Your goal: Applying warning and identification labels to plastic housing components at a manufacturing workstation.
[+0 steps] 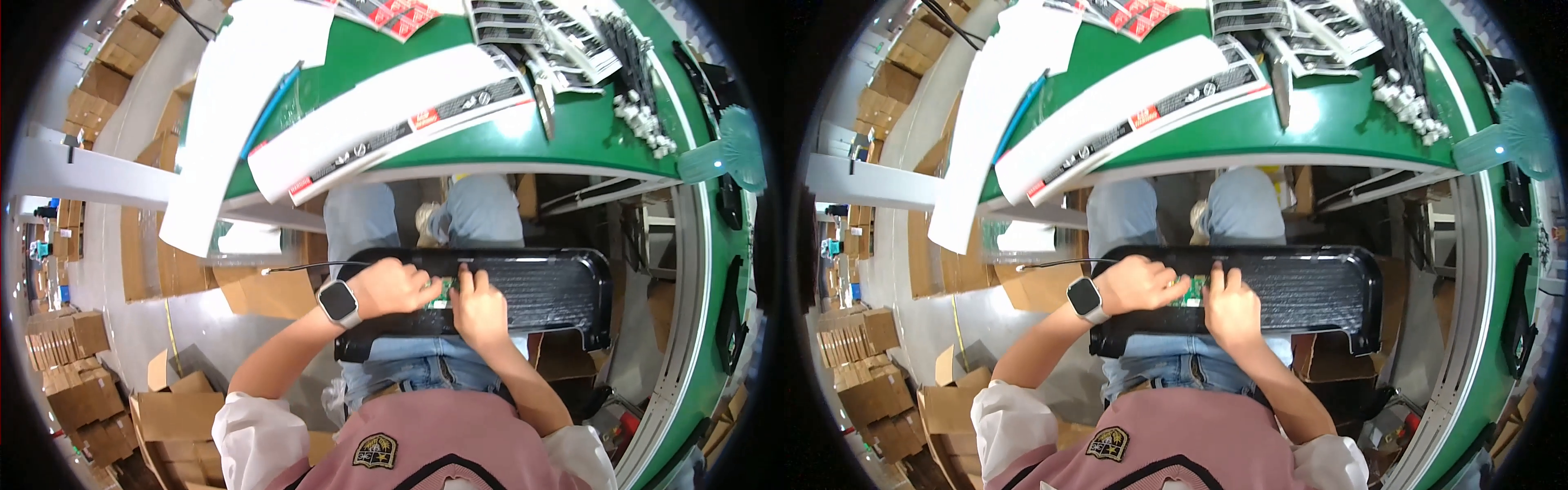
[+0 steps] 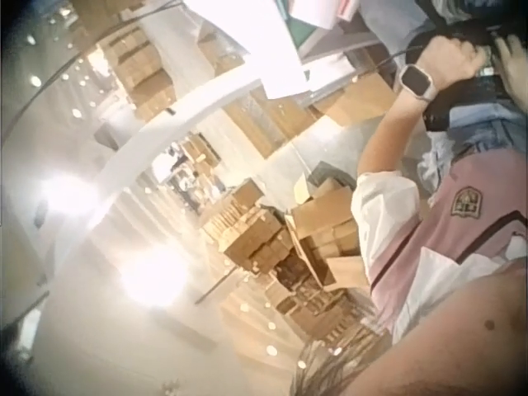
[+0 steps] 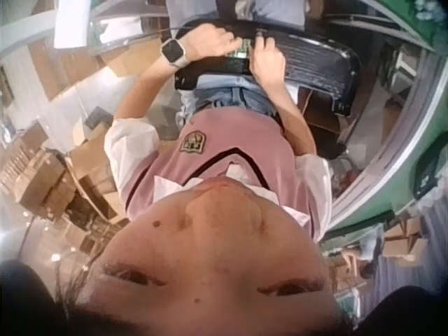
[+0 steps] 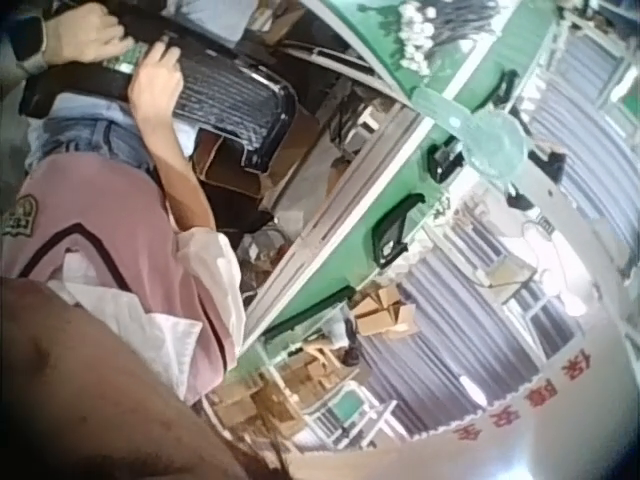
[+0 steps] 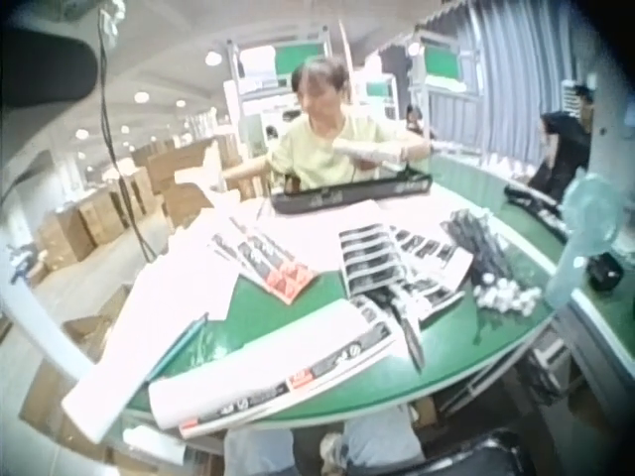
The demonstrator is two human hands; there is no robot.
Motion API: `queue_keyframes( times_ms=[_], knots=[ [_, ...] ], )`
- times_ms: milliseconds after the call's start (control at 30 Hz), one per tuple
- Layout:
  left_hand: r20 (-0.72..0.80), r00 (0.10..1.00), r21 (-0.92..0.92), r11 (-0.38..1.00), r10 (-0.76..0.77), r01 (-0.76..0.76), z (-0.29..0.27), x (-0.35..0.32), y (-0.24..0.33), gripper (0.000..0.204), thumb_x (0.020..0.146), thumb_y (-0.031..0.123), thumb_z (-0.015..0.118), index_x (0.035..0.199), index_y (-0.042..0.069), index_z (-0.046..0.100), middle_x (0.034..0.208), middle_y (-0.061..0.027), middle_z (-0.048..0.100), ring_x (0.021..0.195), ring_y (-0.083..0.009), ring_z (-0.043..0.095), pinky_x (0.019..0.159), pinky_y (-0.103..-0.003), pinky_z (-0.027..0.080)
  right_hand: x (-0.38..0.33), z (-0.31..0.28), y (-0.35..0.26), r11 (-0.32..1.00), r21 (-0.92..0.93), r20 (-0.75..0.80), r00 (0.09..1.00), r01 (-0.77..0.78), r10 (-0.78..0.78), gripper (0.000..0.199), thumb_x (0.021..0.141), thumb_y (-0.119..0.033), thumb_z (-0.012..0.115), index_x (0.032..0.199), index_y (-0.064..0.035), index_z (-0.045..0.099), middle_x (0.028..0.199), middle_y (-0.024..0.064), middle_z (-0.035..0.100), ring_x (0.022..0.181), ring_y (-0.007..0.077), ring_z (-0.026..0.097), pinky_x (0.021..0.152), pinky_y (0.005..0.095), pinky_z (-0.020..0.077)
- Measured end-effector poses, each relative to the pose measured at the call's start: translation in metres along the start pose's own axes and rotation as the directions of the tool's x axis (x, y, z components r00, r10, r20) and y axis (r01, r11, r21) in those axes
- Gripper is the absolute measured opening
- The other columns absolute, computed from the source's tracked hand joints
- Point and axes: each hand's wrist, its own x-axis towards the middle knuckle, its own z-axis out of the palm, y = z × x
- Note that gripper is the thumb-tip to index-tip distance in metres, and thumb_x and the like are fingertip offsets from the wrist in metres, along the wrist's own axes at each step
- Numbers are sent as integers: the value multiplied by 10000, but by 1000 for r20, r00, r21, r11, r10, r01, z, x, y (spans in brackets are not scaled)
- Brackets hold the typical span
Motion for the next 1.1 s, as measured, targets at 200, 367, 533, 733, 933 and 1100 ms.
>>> queue_keyframes(
  times_ms=[200,367,533,733,933,1100],
  knots=[
    [-228,970,-337,941,-83,1,-91,45,7,109,753,184,629,791,91,587,729,-27,512,694,-199,559,534,-329,470,9,-47,7,992,104,9,997,74,-75,245,848,-206,646,1047,-64,631,811,125,652,637,343,646,567,405,529],
    [-700,497,12,688,-513,726,-149,66,-76,245,843,185,653,1014,10,638,932,-158,643,824,-334,598,720,-434,473,28,-114,-3,900,305,-291,930,313,-225,131,832,-137,667,951,-84,655,738,65,628,580,248,619,521,354,485],
    [-415,521,-5,574,-746,819,-151,57,-97,212,821,210,689,832,7,630,811,-119,606,779,-290,584,692,-398,457,56,-151,-20,857,274,-441,849,437,-292,84,830,-112,665,914,-102,663,696,30,601,549,216,589,505,323,456],
    [-648,596,-120,837,-473,534,-151,53,-72,142,746,75,715,805,26,596,789,-105,562,756,-306,561,731,-405,432,97,-184,-28,845,249,-697,694,473,-183,243,803,-64,681,1035,-26,623,906,142,608,810,289,629,704,345,500],
    [-646,746,148,932,-162,330,-164,46,-44,281,701,50,754,951,3,633,927,-97,620,840,-239,593,731,-387,450,125,-191,-26,702,493,-680,731,513,-56,398,752,-38,727,1131,-3,611,1068,158,629,968,251,629,820,345,492],
    [-574,683,-135,875,-452,465,-173,32,-44,385,713,107,762,1060,32,613,984,-107,605,869,-270,592,758,-379,437,122,-202,-22,749,429,-624,765,505,-158,219,740,45,694,955,-2,684,780,99,662,754,178,662,693,277,503]
  ],
)
